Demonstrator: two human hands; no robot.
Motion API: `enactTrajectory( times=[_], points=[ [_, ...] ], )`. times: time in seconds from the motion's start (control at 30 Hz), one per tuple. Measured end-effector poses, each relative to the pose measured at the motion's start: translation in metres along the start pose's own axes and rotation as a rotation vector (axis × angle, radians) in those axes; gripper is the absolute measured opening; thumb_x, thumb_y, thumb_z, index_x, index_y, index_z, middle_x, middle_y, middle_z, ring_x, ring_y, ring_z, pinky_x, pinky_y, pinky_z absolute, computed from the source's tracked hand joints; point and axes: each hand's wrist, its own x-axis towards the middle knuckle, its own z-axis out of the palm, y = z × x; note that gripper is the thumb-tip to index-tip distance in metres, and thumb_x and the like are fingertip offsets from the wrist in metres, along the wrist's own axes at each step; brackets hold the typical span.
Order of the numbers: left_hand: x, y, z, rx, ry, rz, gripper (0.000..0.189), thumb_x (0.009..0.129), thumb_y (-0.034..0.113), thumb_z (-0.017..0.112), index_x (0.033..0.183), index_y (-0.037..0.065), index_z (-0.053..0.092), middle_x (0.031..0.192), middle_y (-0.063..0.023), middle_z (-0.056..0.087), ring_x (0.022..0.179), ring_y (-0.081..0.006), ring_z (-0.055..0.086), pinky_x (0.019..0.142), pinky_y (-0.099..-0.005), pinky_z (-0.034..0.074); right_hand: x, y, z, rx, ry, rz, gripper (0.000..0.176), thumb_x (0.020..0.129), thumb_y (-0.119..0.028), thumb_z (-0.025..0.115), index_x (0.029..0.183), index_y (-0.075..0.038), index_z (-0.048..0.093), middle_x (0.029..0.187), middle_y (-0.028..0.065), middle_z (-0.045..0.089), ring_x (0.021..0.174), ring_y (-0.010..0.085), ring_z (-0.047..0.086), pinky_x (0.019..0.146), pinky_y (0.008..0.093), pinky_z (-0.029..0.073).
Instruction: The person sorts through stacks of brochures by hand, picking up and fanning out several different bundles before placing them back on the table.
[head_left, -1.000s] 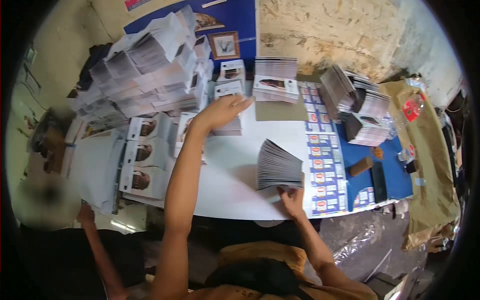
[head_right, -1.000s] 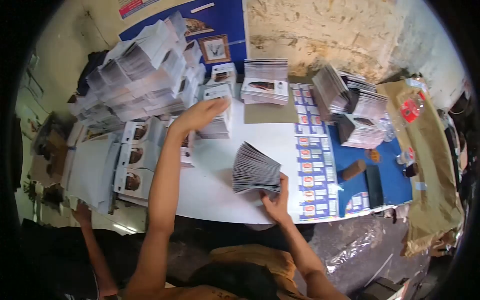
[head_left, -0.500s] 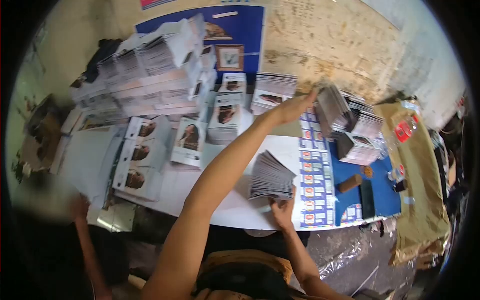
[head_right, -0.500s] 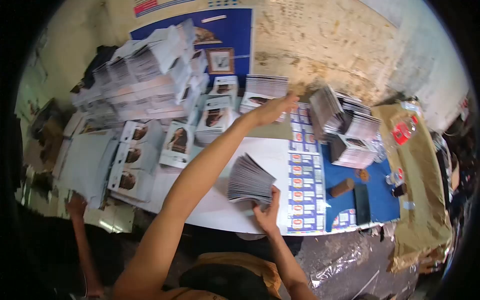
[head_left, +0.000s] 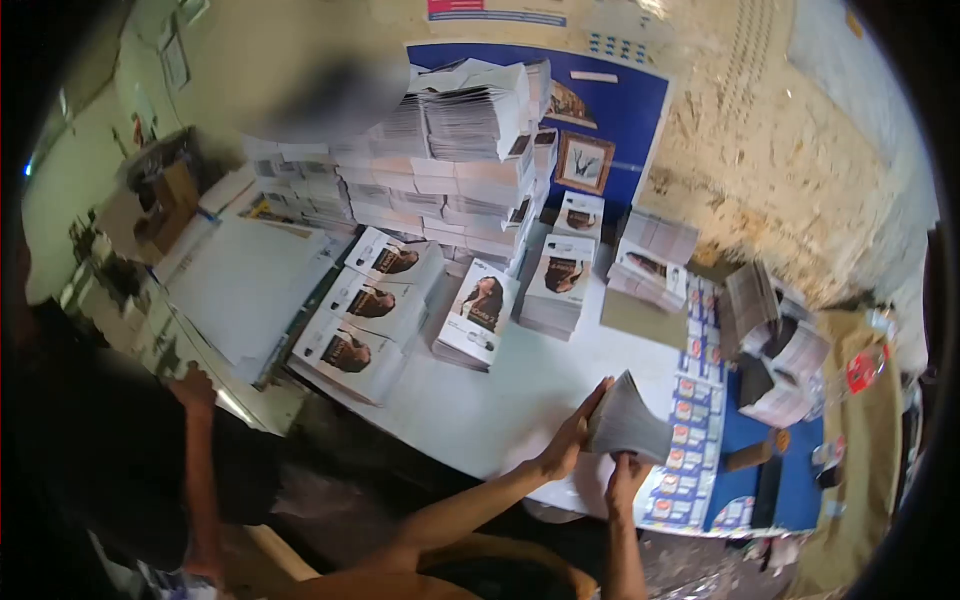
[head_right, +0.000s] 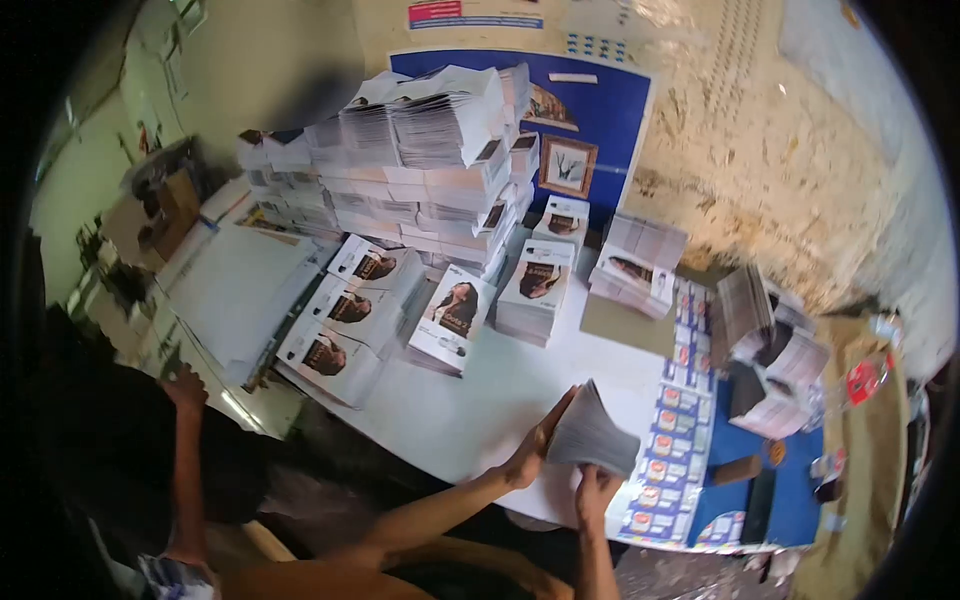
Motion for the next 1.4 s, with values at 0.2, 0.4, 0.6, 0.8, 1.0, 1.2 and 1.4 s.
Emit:
enactTrajectory(
  times=[0.2,0.4,0.6,0.8,1.0,1.2,1.4],
  points=[
    [-0.004,-0.012,-0.004,0.098,0.030,-0.004,0.090,0.092,0.063,0.034,0.148,-0.001,0.007,0.155,-0.0154,0.011,0.143,-0.0257,0.011,0.115,-0.0354,0.011,0.020,0.056,-0.039,-0.278,-0.109,-0.018,0.034,0.090,-0.009,0.059,0.117,0.006,0.047,0.105,0.0136,0.060,0.093,0.0199,0.060,0.080,0.0305,0.050],
    [-0.010,-0.002,0.004,0.116,0.019,0.075,0.098,0.087,0.071,0.031,0.147,-0.004,0.012,0.155,-0.0167,0.012,0.143,-0.0271,0.014,0.114,-0.0352,0.013,-0.007,0.013,-0.013,0.123,-0.152,-0.197,0.041,0.089,-0.011,0.062,0.123,0.004,0.044,0.109,0.0121,0.059,0.091,0.0185,0.060,0.078,0.0314,0.051],
    [-0.005,-0.019,0.003,0.157,-0.030,0.004,0.089,0.089,0.066,0.024,0.142,-0.005,0.025,0.146,-0.0170,0.033,0.134,-0.0265,0.032,0.110,-0.0360,0.023,-0.003,0.018,-0.018,-0.049,-0.076,-0.151,0.038,0.076,-0.001,0.065,0.112,0.005,0.054,0.107,0.0115,0.059,0.102,0.0212,0.055,0.091,0.0332,0.044],
    [-0.007,-0.024,-0.002,0.413,-0.033,0.089,0.079,0.094,0.059,0.021,0.144,-0.002,0.023,0.148,-0.0175,0.028,0.137,-0.0296,0.026,0.111,-0.0397,0.020,-0.002,0.003,-0.013,0.040,-0.011,-0.183,0.028,0.074,0.003,0.062,0.101,0.003,0.056,0.095,0.0093,0.059,0.085,0.0177,0.056,0.078,0.0295,0.046],
    [-0.051,0.063,0.028,0.736,0.041,0.103,0.080,0.084,0.030,0.062,0.140,-0.011,0.021,0.143,-0.0283,0.026,0.130,-0.0375,0.032,0.105,-0.0439,0.029,0.002,-0.008,-0.009,-0.131,-0.021,-0.585,0.022,0.075,-0.004,0.067,0.094,0.002,0.056,0.091,0.0132,0.059,0.080,0.0196,0.058,0.074,0.0289,0.046],
    [-0.065,0.073,0.043,0.879,-0.081,0.088,0.091,0.075,0.015,0.067,0.143,-0.012,0.012,0.140,-0.0307,0.024,0.124,-0.0353,0.036,0.102,-0.0427,0.033,-0.001,-0.015,-0.003,-0.094,0.000,-0.547,0.018,0.075,-0.002,0.067,0.090,0.001,0.057,0.091,0.0136,0.060,0.081,0.0205,0.058,0.074,0.0291,0.046],
    [-0.068,0.073,0.044,0.929,-0.112,0.111,0.091,0.075,0.016,0.068,0.141,-0.015,0.014,0.140,-0.0328,0.024,0.124,-0.0368,0.035,0.100,-0.0432,0.034,-0.001,-0.013,-0.004,-0.085,0.006,-0.517,0.017,0.074,0.002,0.065,0.089,0.001,0.057,0.091,0.0138,0.060,0.081,0.0209,0.059,0.074,0.0290,0.046]
  ],
)
